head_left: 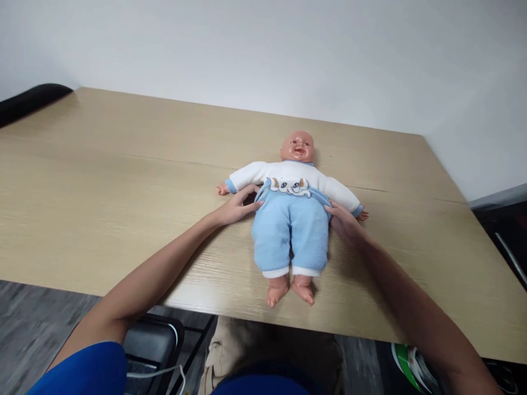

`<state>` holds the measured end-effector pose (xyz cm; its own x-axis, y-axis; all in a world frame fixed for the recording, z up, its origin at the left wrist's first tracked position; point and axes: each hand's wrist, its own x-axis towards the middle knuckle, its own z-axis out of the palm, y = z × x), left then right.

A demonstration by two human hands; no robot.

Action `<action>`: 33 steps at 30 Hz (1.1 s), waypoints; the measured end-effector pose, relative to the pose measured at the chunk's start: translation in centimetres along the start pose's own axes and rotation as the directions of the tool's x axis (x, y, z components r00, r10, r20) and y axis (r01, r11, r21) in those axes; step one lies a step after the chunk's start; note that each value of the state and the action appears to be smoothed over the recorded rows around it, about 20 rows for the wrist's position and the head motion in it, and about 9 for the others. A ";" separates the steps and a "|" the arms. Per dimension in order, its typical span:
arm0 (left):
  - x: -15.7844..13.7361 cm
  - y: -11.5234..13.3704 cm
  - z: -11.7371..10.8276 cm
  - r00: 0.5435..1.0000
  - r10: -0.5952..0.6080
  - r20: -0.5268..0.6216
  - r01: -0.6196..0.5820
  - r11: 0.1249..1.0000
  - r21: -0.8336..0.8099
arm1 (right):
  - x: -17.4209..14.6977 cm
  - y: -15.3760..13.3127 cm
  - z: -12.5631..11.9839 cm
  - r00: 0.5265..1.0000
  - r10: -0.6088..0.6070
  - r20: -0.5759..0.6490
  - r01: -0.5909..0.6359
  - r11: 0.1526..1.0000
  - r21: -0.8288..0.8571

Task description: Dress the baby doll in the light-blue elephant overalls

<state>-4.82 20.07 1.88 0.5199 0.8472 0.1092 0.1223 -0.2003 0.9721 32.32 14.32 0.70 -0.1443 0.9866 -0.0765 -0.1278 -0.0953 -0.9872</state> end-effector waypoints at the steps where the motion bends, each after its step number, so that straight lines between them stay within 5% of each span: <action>1: -0.1 0.0 0.4 0.999 -0.021 -0.024 0.020 0.998 -0.065 | -0.3 0.1 0.5 0.999 0.032 -0.009 -0.032 0.998 0.055; 5: 0.1 -0.5 3.0 0.971 -0.192 -0.142 0.116 0.900 -0.421 | -0.7 0.4 2.4 0.986 0.133 -0.104 -0.108 0.970 0.216; 8: 0.4 -0.9 4.1 0.970 -0.193 -0.145 0.098 0.864 -0.494 | -0.4 0.4 3.0 0.988 0.107 -0.114 -0.085 0.979 0.183; 15: 0.3 -1.2 0.3 0.999 -0.016 -0.031 0.013 0.994 -0.106 | 0.3 -0.1 -0.7 0.999 -0.045 0.005 0.045 0.984 -0.170; 19: -0.1 -1.0 -2.8 0.970 0.045 0.239 -0.060 0.997 0.057 | -0.2 -1.2 -4.2 0.965 -0.052 0.256 0.173 0.861 -0.478; 22: -0.2 -0.8 -3.3 0.967 0.081 0.240 -0.110 0.988 0.108 | -0.5 -1.5 -4.9 0.954 -0.081 0.289 0.234 0.805 -0.545; 29: 0.0 0.0 -0.4 0.990 0.034 0.134 -0.016 0.992 -0.128 | -0.9 -0.3 -2.0 0.991 -0.096 0.090 0.114 0.967 -0.226; 33: 0.2 -0.3 1.8 0.992 -0.109 -0.064 0.083 0.943 -0.322 | -1.4 0.1 0.9 0.996 0.007 -0.085 -0.004 0.999 0.033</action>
<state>-3.27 19.40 1.25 0.4487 0.8935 0.0158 -0.1139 0.0396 0.9927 31.61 12.81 0.87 -0.0613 0.9936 -0.0947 -0.1600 -0.1035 -0.9817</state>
